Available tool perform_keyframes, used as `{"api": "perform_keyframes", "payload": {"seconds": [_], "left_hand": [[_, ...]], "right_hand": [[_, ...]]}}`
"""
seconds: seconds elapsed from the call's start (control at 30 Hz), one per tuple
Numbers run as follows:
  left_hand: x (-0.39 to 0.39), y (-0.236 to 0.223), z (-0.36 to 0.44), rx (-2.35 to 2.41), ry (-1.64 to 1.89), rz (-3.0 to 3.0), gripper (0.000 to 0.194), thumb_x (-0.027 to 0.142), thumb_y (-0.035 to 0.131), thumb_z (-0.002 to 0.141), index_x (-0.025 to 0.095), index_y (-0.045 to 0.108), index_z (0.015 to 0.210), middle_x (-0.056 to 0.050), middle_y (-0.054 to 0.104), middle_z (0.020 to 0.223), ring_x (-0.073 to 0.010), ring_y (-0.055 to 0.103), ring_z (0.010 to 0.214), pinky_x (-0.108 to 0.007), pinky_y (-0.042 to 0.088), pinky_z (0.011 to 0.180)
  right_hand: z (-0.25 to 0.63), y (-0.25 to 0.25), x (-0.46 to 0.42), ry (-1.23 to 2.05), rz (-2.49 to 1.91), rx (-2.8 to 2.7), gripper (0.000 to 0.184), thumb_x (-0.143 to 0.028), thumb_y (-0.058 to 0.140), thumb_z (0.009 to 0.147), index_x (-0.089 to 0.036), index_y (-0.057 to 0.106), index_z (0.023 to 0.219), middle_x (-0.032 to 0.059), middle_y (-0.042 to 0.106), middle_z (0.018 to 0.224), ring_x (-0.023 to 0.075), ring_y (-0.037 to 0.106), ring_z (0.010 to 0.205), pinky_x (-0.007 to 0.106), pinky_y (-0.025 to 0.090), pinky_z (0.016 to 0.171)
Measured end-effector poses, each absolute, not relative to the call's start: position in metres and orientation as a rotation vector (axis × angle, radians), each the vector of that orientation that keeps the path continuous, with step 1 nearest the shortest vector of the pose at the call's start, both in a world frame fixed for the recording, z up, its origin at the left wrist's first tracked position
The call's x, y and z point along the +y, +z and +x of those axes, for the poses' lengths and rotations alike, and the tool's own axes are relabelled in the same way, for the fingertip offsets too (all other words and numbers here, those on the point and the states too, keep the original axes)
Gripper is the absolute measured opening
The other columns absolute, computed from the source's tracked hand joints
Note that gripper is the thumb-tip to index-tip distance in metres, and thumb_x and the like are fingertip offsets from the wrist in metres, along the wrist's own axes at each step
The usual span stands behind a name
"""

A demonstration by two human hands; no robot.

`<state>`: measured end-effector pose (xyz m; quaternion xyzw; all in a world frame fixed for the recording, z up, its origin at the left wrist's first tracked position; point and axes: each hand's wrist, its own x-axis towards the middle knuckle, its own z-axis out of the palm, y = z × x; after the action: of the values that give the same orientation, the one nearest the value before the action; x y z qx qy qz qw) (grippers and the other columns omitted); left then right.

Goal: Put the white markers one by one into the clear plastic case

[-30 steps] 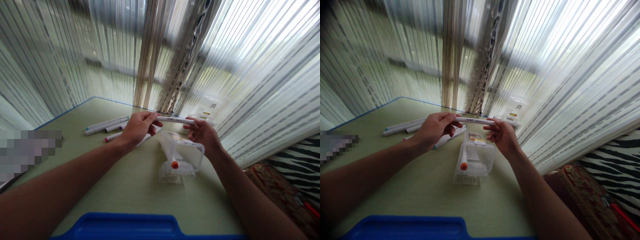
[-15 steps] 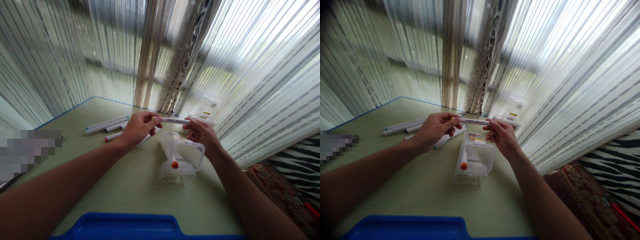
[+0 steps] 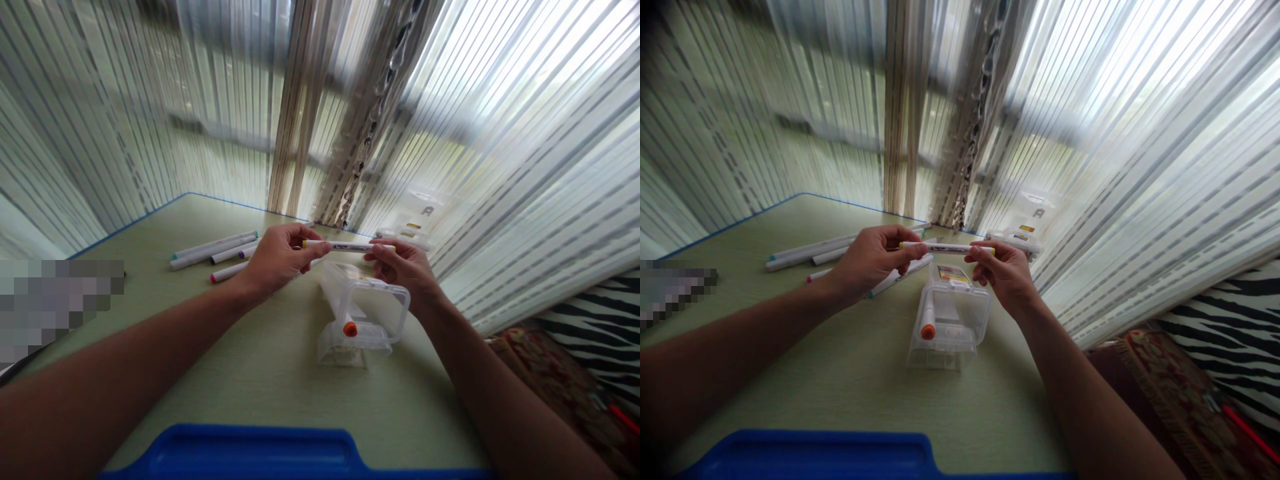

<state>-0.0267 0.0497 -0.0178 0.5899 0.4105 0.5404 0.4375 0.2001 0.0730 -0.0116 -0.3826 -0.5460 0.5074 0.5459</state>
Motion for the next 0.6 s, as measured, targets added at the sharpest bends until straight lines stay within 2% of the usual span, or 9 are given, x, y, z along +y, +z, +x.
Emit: {"api": "perform_keyframes", "payload": {"seconds": [0.4,0.6], "left_hand": [[0.0512,-0.0183,-0.0267,1.025,1.34,1.439,0.029,0.035,0.078,0.076,0.01,0.072,0.089,0.0,0.062,0.062,-0.0079,0.05,0.049,-0.021,0.039,0.046],[0.0502,-0.0171,-0.0255,0.996,1.359,1.374,0.025,0.031,0.076,0.08,0.009,0.071,0.089,-0.004,0.069,0.073,-0.0057,0.05,0.048,-0.02,0.04,0.045]], "right_hand": [[0.2015,-0.0109,0.0746,1.271,-0.884,-1.259,0.026,-0.034,0.088,0.063,-0.017,0.077,0.08,0.0036,0.074,0.065,0.0078,0.056,0.039,0.018,0.037,0.035],[0.2009,-0.0088,0.0733,1.291,-0.883,-1.239,0.026,-0.034,0.087,0.063,-0.017,0.077,0.079,0.0039,0.075,0.065,0.0073,0.054,0.039,0.017,0.037,0.035]]}}
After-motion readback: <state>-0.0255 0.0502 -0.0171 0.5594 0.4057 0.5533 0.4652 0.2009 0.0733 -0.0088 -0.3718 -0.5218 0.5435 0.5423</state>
